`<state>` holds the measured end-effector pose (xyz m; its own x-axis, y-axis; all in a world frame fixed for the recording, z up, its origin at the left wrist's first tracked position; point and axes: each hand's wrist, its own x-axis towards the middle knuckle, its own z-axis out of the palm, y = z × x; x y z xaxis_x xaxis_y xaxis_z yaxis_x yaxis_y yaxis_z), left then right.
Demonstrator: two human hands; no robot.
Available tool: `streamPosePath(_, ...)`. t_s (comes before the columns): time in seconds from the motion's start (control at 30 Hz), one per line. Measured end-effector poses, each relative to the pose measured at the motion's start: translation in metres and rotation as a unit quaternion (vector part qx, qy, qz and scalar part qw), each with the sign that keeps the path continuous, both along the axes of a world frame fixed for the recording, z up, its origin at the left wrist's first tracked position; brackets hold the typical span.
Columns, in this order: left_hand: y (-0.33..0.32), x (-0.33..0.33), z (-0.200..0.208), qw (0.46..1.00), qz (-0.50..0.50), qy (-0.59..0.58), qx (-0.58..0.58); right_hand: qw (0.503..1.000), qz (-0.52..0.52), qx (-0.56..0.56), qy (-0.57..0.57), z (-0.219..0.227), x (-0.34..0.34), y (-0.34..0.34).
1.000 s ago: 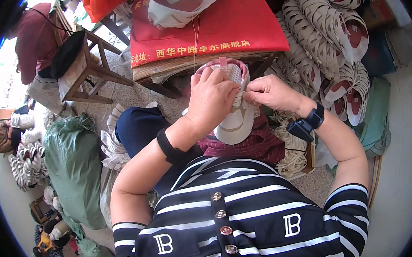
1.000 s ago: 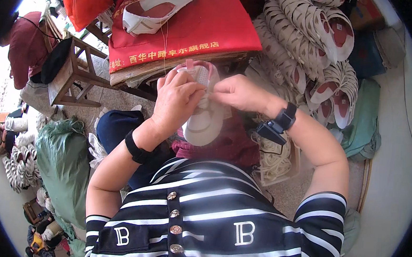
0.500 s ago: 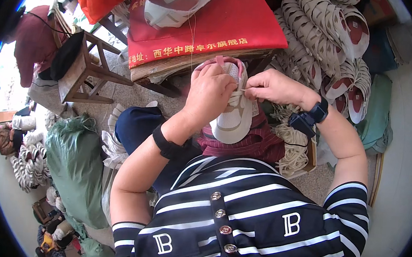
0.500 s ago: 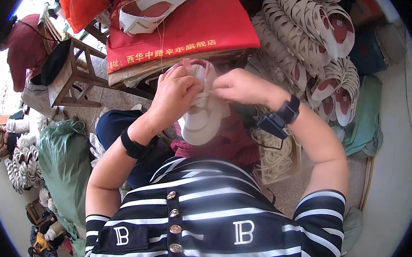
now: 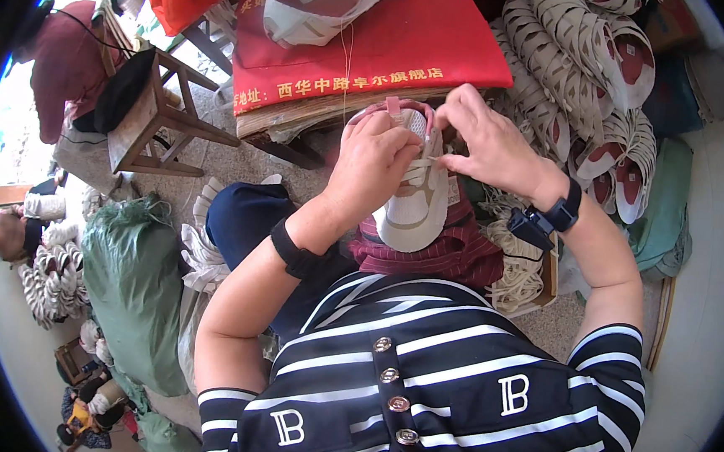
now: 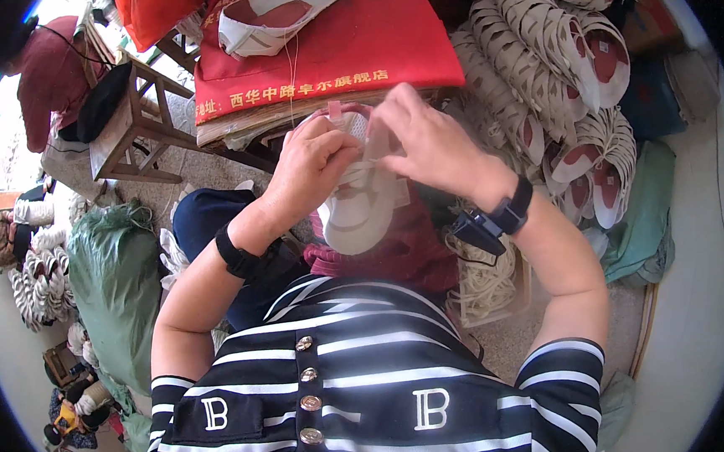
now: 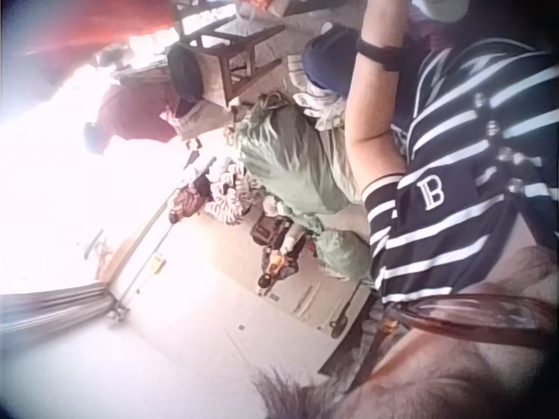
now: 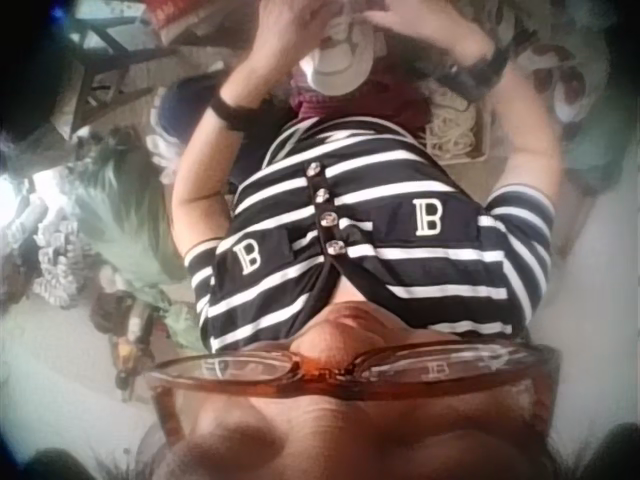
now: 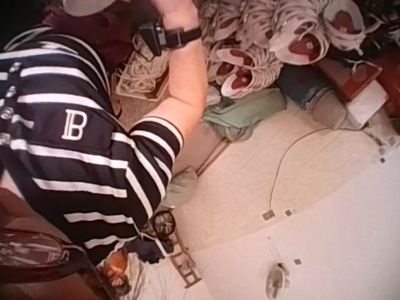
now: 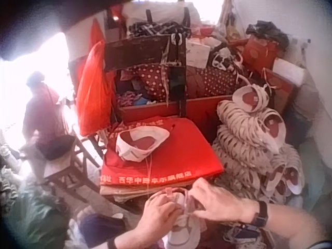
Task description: The person threads a white shoelace through the eyelets of a white sneaker, pulling the lace tight and adjusting the loops. They continue to lace the shoe, ensuring the laces are even and secure.
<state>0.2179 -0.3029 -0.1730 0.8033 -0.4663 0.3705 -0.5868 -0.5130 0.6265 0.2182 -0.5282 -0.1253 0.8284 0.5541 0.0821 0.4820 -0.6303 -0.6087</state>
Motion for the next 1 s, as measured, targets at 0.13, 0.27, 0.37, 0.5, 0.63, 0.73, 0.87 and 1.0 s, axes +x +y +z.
streamPosePath(0.13,0.001,0.001,0.004,1.0,-0.009,0.007,-0.005,0.994,0.093,-0.004,-0.057,0.001,0.009,-0.001)
streamPosePath(0.27,-0.001,-0.001,0.006,0.999,0.017,0.017,0.023,0.99,0.137,0.005,0.008,-0.001,0.02,-0.011)
streamPosePath(0.37,-0.004,-0.001,0.006,0.998,0.02,0.02,0.049,0.987,0.156,0.007,-0.022,-0.011,0.023,-0.01)
streamPosePath(0.5,-0.009,-0.003,0.008,0.997,0.03,0.019,0.073,0.988,0.148,0.027,-0.019,-0.013,0.023,-0.007)
streamPosePath(0.63,-0.011,-0.004,0.009,0.994,0.028,0.039,0.097,0.988,0.141,0.051,-0.03,-0.017,0.021,-0.007)
streamPosePath(0.73,-0.011,-0.003,0.01,0.993,0.017,0.049,0.103,0.986,0.145,0.065,-0.049,-0.02,0.021,-0.007)
streamPosePath(0.87,-0.009,-0.002,0.015,0.99,0.004,0.077,0.117,0.982,0.167,0.054,-0.076,-0.021,0.025,-0.008)
streamPosePath(1.0,-0.007,0.0,0.008,0.995,0.002,0.038,0.089,0.981,0.171,0.044,-0.086,-0.022,0.024,-0.009)
